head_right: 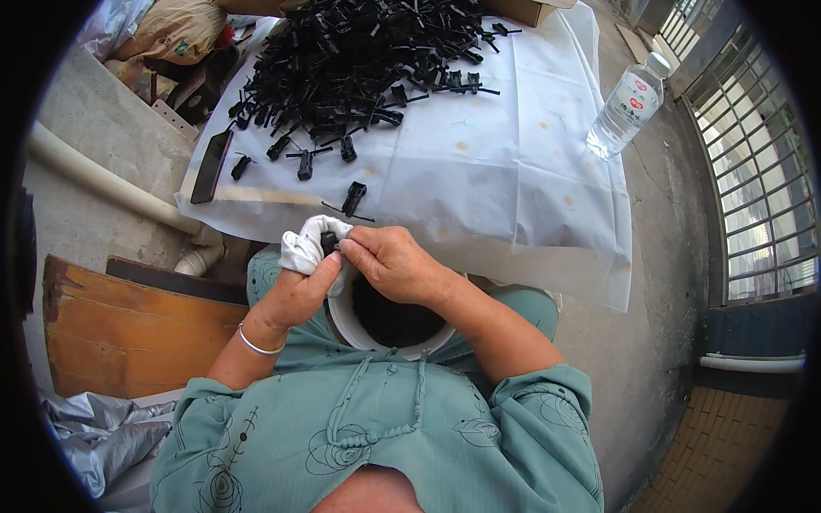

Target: Inspecting and wiping black plastic components using a white cloth at a workstation.

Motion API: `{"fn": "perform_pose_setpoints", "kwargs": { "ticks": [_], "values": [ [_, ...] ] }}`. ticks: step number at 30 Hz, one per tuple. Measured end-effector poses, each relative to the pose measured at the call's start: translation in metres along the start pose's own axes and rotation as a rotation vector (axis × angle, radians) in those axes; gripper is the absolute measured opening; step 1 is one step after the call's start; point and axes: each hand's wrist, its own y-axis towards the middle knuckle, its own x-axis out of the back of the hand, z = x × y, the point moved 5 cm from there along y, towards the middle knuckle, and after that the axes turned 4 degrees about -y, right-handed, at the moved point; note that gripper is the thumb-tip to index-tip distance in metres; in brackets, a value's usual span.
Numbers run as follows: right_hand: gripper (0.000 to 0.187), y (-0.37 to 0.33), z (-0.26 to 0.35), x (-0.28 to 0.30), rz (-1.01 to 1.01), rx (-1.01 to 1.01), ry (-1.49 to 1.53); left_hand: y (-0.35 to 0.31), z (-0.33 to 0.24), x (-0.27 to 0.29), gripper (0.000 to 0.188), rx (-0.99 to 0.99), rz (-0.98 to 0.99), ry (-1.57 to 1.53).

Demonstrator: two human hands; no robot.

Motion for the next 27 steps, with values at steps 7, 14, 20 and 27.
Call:
{"fn": "perform_pose_setpoints", "kwargs": {
  "ticks": [7,14,20,27],
  "values": [
    [0.021,-0.003,0.008,-0.014,-0.145,0.076,-0.067,-0.008,-0.009,0.000,0.023,-0.093,-0.026,0.319],
    [0.015,0.005,0.003,0.016,-0.175,0.041,-0.659,-0.021,0.010,0.010,0.051,-0.107,0.204,0.714],
    [0.004,0.009,-0.015,0.007,-0.197,0.195,-0.995,-0.005,0.007,0.025,0.041,-0.017,-0.123,0.538],
    [0.008,0.001,0.011,0.008,-0.177,0.366,-0.465,0.012,0.017,0.016,0.031,-0.133,-0.140,0.454]
  ]
}}
